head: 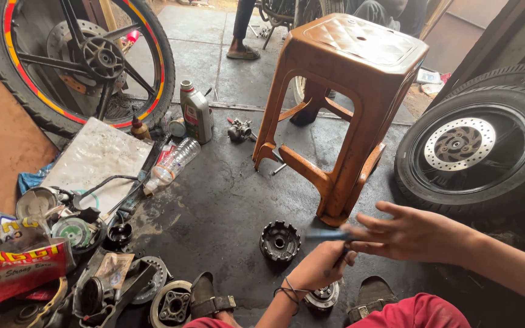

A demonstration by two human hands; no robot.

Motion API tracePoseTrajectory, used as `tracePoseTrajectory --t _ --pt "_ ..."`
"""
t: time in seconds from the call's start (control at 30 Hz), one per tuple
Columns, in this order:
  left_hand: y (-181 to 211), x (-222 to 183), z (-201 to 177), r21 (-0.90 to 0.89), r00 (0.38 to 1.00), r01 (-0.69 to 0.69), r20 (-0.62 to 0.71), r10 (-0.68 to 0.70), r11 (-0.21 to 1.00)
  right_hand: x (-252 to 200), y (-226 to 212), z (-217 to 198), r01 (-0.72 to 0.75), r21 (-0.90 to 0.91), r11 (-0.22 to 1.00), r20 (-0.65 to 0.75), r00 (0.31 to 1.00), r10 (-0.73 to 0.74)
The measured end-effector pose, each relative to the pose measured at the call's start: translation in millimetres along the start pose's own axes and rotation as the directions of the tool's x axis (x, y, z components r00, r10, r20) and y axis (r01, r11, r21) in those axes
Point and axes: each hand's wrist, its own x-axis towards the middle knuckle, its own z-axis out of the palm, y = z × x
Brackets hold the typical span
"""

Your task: Assemble a motorcycle clutch hub with plates and springs.

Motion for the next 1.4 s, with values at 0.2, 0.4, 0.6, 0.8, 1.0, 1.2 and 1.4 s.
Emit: tracePoseTrajectory --t 0.2,0.4,0.6,0.8,1.0,1.2,1.4 --pt "6 5 5 0.022 0.996 -0.094 0.008 0.094 0.995 6 -6 5 -0.311 0.244 0.919 0.500 0.852 0.155" --pt "12 7 3 -0.027 0.998 0.028 -0.051 -0.029 0.999 -5 -3 -6 -0.526 0.240 0.816 0.424 0.813 0.399" --pt "8 5 7 -0.061 0.997 -0.041 -0.060 0.038 0.997 -15 -6 8 -0.163 0.135 0.977 -0.187 0.965 0.186" --pt "17 8 8 -0.065 1.000 0.007 0.014 -0.006 0.998 26 5 -30 -0.652 0.350 0.673 0.725 0.644 0.246" --pt "9 7 5 -0.024 0.998 0.047 -0.045 -0.048 0.999 5 -2 -3 -0.689 0.297 0.661 0.579 0.681 0.448" --pt "15 8 1 -0.038 0.996 0.089 -0.018 -0.090 0.995 -13 -3 24 -0.128 0.235 0.963 -0.029 0.990 0.139" --pt "4 8 1 0.060 0.995 -0.082 -0.046 0.085 0.995 31 16 -23 -0.542 0.310 0.781 0.653 0.718 0.239"
